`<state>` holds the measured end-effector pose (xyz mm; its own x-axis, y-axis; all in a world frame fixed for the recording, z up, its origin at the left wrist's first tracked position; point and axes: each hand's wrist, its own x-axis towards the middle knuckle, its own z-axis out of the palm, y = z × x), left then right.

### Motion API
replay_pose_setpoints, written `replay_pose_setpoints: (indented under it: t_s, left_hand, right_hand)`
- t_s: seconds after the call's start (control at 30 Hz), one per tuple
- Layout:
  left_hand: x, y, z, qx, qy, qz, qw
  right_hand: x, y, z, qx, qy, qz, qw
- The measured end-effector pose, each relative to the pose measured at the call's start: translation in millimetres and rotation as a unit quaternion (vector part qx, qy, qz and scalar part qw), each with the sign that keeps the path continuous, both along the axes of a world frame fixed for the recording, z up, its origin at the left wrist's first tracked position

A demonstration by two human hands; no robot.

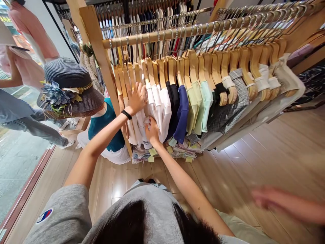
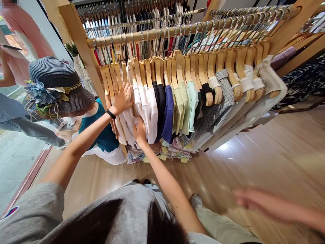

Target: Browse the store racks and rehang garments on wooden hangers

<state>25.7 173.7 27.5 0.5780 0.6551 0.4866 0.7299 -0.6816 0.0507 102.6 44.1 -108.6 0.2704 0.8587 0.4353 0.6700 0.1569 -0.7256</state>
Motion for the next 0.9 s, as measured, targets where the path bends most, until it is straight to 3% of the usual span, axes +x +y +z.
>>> replay_pose_setpoints:
  t_s: [0.2,0.47,0.63,0.8,0.9]
  left_hand:
    - [-9,2,6.6,-0.035,0.032,-0.031,0.998]
    - [-16,4,17.1,-0.032,0.019,-0.048,0.998]
    - [-18,10,22.5,-0.056,0.029,-0.062,0.996]
    - [-24,18,19.8,-0.069,0.046,-0.076,0.994]
    - [-26,21,17.5,-0.069,0.048,-0.077,0.993]
  right_hand:
    - [4,21,9,-0.046,-0.042,0.038,0.997]
    - [-25,-38,27,-0.118,-0.1,-0.019,0.988]
    - [-42,-52,31,-0.143,-0.139,0.007,0.98]
    - [-32,-58,37,-0.118,-0.127,0.013,0.985]
    - [-20,-52,40,-0.03,-0.081,-0.053,0.995]
